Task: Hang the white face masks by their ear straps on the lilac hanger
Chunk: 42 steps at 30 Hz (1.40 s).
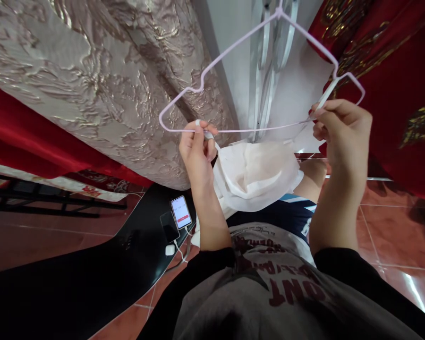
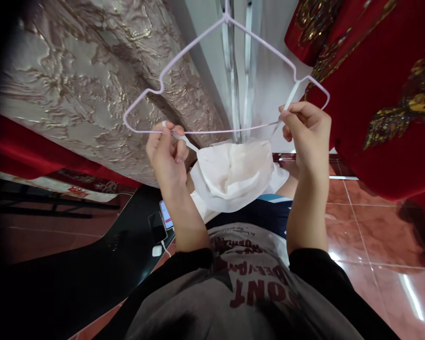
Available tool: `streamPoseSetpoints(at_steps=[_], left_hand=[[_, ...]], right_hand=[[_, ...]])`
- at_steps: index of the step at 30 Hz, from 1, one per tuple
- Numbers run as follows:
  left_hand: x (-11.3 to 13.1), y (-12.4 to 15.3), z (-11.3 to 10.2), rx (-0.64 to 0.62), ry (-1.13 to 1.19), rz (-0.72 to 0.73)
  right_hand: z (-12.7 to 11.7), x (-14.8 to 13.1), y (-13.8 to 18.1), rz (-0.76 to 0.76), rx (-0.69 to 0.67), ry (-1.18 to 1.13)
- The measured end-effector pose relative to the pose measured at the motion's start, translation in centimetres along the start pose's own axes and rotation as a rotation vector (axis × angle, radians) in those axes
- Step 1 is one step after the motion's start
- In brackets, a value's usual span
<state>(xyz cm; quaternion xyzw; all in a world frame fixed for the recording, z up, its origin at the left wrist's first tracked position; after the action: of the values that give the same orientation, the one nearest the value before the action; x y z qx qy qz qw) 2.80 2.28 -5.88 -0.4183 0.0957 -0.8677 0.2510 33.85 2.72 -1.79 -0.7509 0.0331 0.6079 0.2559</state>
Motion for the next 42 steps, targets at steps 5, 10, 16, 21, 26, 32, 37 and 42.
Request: streamPoseSetpoints(at_steps=[5,10,16,21,26,32,37,42], left_hand=[[0.0,0.0,0.1,0.048,-0.004,0.108],[-0.3,-0.1,0.1,0.064,0.003,0.065],[-0.2,0.2,0.3,0.052,0.050,-0.005],[-1.1,0.8,0.9,0.032,0.104,-0.070],[-1.2,1.1,0.5,0.034,0.091,-0.054],[0.7,-0.1,-4.4,0.174,0.011,0.048],[4.2,-0.7,-7.2,0.261,-0.118,0.355],[6.5,-2.0,-5.0,0.041,-0.261,0.596]], right_hand=[[-0.5,-3.5,-1.3,-0.207,0.007,-0.022],[-5.0,-0.9,-5.3,-0.530,0.139,0.055],[-8.4,2.9,-4.8,-0.820,0.135,-0.111],[-3.6,-1.5,0.9,-0.651,0.257,-0.037],[4.1,-2.3,3.3,-0.617,-0.244,0.358],[4.0,-0.8,4.4,-0.701,-0.119,0.418],[3.4,-0.5,4.4,-0.646,-0.073,0.430],[2.5,-0.4,4.4,-0.635,-0.001,0.415]])
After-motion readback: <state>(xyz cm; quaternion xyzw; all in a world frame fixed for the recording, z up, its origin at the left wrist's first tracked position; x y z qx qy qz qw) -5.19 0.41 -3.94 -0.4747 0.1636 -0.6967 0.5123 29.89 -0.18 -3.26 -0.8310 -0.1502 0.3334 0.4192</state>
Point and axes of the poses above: each hand's wrist, its own y-axis away from the middle knuckle, its own z-axis out of the palm, x = y × z, the point moved 7 cm from there along -y, towards the middle knuckle, and after that the axes turned 13 degrees about y, right-handed, at the moved point
